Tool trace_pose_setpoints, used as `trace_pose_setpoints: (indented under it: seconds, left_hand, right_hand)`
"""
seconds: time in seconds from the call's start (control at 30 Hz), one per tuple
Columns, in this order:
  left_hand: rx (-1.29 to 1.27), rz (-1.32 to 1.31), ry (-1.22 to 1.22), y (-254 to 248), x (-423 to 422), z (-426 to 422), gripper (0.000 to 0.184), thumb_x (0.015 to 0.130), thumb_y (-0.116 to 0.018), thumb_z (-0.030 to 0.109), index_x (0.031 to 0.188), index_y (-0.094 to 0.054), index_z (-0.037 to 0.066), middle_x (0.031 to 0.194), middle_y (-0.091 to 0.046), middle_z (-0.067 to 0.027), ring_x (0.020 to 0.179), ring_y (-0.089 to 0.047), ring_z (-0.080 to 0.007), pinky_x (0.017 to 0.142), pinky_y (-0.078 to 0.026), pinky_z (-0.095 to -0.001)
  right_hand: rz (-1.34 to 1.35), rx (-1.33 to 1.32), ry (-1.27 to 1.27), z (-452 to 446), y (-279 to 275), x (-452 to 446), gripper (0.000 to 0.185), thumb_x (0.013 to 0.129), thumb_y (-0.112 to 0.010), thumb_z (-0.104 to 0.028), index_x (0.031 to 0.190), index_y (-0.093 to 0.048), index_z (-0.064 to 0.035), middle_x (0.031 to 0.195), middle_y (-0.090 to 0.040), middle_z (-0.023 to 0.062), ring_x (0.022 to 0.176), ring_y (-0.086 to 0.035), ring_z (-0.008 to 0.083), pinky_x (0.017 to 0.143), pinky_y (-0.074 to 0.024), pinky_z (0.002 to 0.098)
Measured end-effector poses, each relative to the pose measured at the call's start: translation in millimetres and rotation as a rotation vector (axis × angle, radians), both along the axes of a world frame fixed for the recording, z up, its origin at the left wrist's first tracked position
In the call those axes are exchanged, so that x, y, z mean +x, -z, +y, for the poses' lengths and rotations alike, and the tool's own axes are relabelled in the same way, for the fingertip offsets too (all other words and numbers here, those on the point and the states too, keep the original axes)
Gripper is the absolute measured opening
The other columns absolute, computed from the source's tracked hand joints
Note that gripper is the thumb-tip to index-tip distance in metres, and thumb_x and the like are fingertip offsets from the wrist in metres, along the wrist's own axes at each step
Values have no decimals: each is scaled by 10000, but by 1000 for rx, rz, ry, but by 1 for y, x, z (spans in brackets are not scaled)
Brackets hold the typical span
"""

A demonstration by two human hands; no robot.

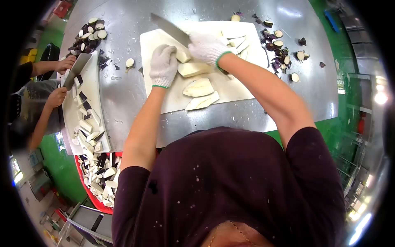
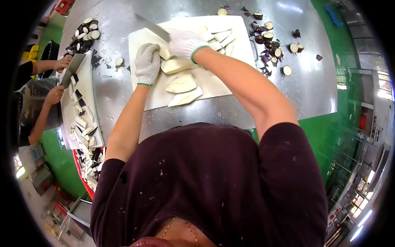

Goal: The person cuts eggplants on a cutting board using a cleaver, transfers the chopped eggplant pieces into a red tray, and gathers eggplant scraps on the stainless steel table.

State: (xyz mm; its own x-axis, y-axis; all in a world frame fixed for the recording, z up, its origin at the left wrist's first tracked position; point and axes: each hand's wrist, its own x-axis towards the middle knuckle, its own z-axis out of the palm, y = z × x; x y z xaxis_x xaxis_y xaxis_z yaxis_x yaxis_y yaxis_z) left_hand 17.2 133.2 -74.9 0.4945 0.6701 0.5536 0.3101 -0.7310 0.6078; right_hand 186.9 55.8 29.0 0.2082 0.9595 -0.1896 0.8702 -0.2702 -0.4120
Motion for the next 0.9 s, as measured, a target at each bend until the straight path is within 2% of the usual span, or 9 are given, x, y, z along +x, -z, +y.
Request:
trace_pose_setpoints:
  seconds: [0.07,0.13,0.2,0.23,0.3,0.37,0.4,0.6,0.9]
  left_hand:
    - [7,-68,-92,-3,-5,-2,154,883,-642,23,1030,-687,31,1091,-669,-166,1021,-635,-342,913,-514,-428]
    - [41,-81,-180,-15,-18,-16,160,862,-684,48,1022,-684,46,1116,-667,-169,1034,-624,-350,911,-513,-439]
    - [81,-120,-78,-31,-42,-64,253,827,-721,45,1075,-674,56,1101,-659,-165,1063,-609,-350,913,-498,-436]
    - [81,-48,-53,-36,-53,-92,279,811,-735,44,1082,-672,72,1089,-654,-158,1056,-608,-343,899,-496,-434]
    - [111,-4,5,-39,-59,-135,302,792,-739,50,1082,-670,101,1070,-638,-133,1007,-608,-331,854,-493,-444]
    - [78,73,120,-37,-52,-151,299,790,-725,65,1080,-661,96,1097,-630,-131,991,-600,-351,874,-489,-467]
    - [98,108,101,-34,-49,-153,288,798,-718,65,1078,-658,92,1089,-631,-135,996,-593,-353,873,-489,-467]
    - [149,206,33,-19,-39,-149,237,826,-688,74,1059,-648,80,1096,-634,-144,1020,-571,-375,910,-476,-496]
    - [119,226,54,-17,-37,-146,198,824,-686,25,1016,-653,63,1039,-644,-147,956,-596,-376,877,-492,-480]
  right_hand:
    - [-9,1,101,-26,-17,4,271,994,-471,-214,1077,-586,16,900,-688,258,852,-691,431,776,-553,494]
    - [9,40,-6,-70,-42,14,259,1006,-476,-238,1073,-564,-4,828,-663,239,787,-682,417,723,-546,508]
    - [8,36,-124,-114,-52,21,240,995,-527,-251,1020,-524,-12,745,-614,230,694,-651,406,647,-506,492]
    - [-53,119,-223,-133,-43,25,218,990,-552,-235,1020,-531,-21,721,-614,209,682,-655,401,626,-513,495]
    - [-109,-137,-251,-146,-55,18,179,986,-555,-215,1004,-544,-37,735,-626,185,680,-662,393,619,-525,489]
    - [-115,2,-341,-155,-43,24,155,984,-552,-203,991,-553,-48,740,-629,175,687,-667,390,624,-533,485]
    - [-119,72,-390,-156,-39,27,144,983,-550,-198,985,-557,-54,743,-631,170,691,-670,388,627,-537,483]
    - [-177,-80,-504,-142,-44,31,113,979,-539,-174,987,-569,-65,745,-628,174,718,-680,389,639,-542,486]
    - [-105,-77,-549,-126,-19,27,123,982,-544,-194,1016,-563,-77,731,-622,193,700,-665,405,651,-533,496]
